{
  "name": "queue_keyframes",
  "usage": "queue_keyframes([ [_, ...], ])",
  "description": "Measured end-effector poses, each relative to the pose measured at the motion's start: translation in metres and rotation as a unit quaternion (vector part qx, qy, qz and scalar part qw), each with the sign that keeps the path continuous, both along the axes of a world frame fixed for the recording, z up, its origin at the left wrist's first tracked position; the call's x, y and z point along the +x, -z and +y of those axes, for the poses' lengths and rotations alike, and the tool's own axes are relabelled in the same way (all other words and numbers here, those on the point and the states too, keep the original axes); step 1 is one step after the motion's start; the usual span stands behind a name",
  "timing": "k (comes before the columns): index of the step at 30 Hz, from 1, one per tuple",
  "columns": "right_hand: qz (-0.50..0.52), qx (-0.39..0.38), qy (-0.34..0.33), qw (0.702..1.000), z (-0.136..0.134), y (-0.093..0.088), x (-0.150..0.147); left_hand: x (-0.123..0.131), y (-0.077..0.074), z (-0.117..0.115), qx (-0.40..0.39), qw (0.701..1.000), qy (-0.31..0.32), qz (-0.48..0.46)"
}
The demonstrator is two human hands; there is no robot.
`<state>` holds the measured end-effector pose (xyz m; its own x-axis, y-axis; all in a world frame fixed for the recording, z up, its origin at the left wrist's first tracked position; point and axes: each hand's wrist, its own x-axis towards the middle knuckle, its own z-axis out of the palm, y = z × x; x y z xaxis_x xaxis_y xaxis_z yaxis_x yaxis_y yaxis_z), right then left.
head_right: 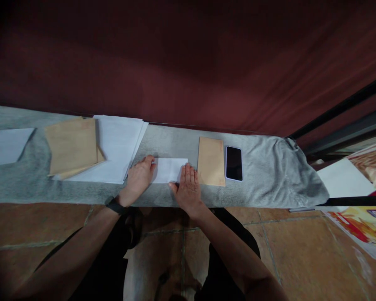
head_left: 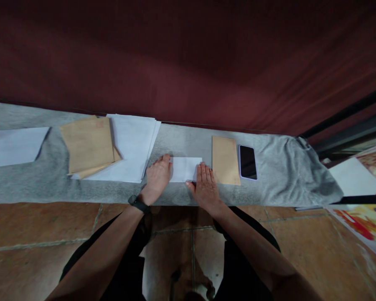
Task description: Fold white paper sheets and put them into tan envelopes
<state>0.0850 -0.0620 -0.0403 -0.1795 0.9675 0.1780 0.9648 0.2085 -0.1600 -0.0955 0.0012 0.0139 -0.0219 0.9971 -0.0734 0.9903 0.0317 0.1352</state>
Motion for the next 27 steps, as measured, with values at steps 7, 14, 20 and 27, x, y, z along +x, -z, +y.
queue_keyframes([
  [7, 0.003, -0.009, -0.002, 1.0, 0.001, -0.001, 0.002, 0.0, 0.002, -0.004, 0.027, 0.998, 0.042, 0.042],
  [14, 0.015, 0.001, -0.003, 1.0, 0.009, -0.007, 0.005, 0.007, 0.002, -0.012, 0.062, 0.989, 0.126, 0.05],
  [20, 0.01, -0.015, 0.003, 1.0, 0.017, -0.018, 0.007, 0.015, 0.016, -0.017, 0.084, 0.983, 0.162, 0.032],
  [27, 0.055, -0.031, -0.019, 0.998, 0.02, -0.014, 0.006, 0.034, 0.037, -0.035, 0.108, 0.972, 0.185, -0.096],
])
